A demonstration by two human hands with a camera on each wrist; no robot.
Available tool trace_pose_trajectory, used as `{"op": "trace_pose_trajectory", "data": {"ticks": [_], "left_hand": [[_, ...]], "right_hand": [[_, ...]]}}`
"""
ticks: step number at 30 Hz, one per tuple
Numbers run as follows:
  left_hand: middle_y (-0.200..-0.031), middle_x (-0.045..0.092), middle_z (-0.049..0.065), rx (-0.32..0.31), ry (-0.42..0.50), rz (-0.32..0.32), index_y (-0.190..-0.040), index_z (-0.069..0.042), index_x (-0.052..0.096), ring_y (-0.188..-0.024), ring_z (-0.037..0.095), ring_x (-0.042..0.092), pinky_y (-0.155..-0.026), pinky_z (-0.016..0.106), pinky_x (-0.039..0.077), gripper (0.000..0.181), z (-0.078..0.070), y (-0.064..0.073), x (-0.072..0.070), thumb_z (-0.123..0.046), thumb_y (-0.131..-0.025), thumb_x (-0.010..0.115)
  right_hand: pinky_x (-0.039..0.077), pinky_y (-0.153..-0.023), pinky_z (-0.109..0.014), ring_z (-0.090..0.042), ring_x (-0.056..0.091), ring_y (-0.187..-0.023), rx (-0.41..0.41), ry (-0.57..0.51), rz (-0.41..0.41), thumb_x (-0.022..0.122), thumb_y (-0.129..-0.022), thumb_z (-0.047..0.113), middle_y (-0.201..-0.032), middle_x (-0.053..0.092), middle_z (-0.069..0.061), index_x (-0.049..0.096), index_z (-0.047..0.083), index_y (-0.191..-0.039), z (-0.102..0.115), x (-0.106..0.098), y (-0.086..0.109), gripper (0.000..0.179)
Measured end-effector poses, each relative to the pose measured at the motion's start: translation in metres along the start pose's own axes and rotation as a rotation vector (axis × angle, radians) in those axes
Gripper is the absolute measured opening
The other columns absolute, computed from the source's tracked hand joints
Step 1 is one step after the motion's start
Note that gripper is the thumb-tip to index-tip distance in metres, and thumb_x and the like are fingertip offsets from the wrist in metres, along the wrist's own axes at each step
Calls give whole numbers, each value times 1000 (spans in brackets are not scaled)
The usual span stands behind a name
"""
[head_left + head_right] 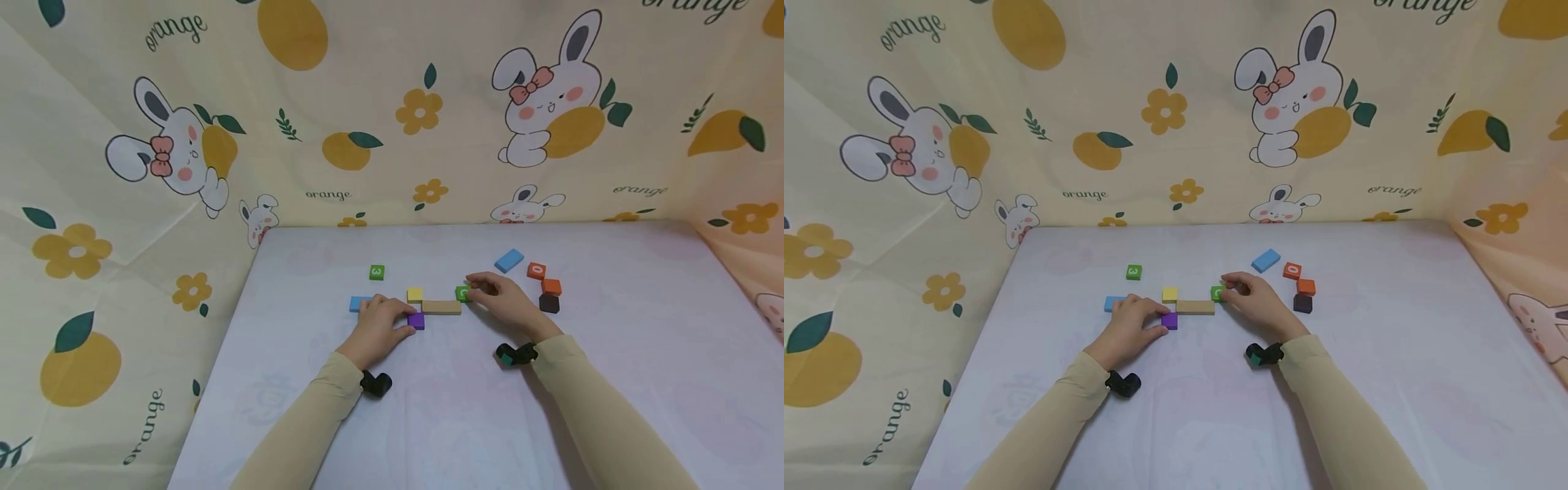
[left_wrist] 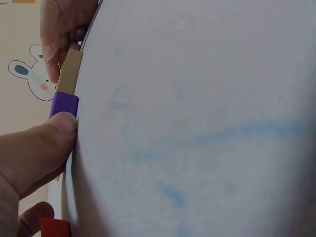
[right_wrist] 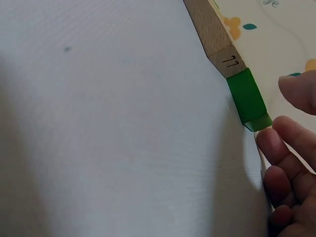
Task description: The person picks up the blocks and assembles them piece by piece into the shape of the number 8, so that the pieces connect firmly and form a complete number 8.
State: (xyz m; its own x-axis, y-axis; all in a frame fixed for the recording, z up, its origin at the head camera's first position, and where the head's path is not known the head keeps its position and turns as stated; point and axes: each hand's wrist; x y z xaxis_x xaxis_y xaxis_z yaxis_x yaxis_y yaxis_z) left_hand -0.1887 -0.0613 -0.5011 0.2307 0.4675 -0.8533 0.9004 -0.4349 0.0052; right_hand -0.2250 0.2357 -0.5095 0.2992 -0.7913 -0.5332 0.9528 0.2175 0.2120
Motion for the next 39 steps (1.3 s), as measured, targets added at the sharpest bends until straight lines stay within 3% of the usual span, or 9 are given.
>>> {"op": "trace_pose_trajectory", "data": {"ticks": [8, 16, 25, 31, 39], "left_hand": [[-115, 64, -11, 1, 6, 5, -119, -24, 68, -106, 12, 43, -90, 40, 23, 33, -1, 0, 0, -35, -87, 72], [-115, 64, -11, -2, 1, 5, -119, -24, 68, -106, 13, 43, -90, 39, 24, 33, 2, 1, 1, -36, -87, 72], [-115, 64, -10, 4, 13, 13, -118, -24, 68, -108, 14, 43, -90, 40, 24, 33, 2, 0, 0, -35, -87, 72], [-115, 64, -10, 10, 7, 23, -118, -24, 68, -108, 14, 43, -89, 39, 24, 33, 3, 0, 2, -35, -87, 72], [-115, 64, -10, 11, 11, 22, -117, -24, 68, -108, 15, 42, -89, 40, 24, 33, 3, -1, 0, -35, -87, 73]], "right_hand": [[43, -83, -38, -24, 47, -105, 3, 46, -23, 71, -82, 55, -119, 56, -3, 53, 23, -135, 3, -13, 23, 65], [42, -82, -40, -25, 48, -104, -33, 108, -129, 73, -81, 53, -126, 55, -9, 50, 15, -138, -6, -49, 51, 72], [40, -78, -40, -29, 45, -106, 49, 180, -166, 69, -84, 52, -123, 51, -13, 44, 13, -142, -30, -83, 77, 74], [41, -76, -40, -32, 42, -110, 96, 177, -153, 68, -84, 55, -127, 45, -15, 42, 14, -144, -44, -90, 84, 78], [42, -83, -45, -36, 41, -113, 160, 169, -162, 66, -83, 59, -128, 45, -18, 43, 9, -138, -54, -93, 86, 77]]}}
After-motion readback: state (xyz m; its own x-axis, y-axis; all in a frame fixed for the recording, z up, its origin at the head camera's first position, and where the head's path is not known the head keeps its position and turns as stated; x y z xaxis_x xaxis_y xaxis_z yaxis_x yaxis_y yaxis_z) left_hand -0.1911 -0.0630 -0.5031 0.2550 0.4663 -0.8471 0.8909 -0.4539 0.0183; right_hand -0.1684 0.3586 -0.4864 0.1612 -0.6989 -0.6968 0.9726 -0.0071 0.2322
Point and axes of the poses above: each hand's wrist, its own y-axis away from the middle knuckle, its own x-axis out of the palm, z = x × y
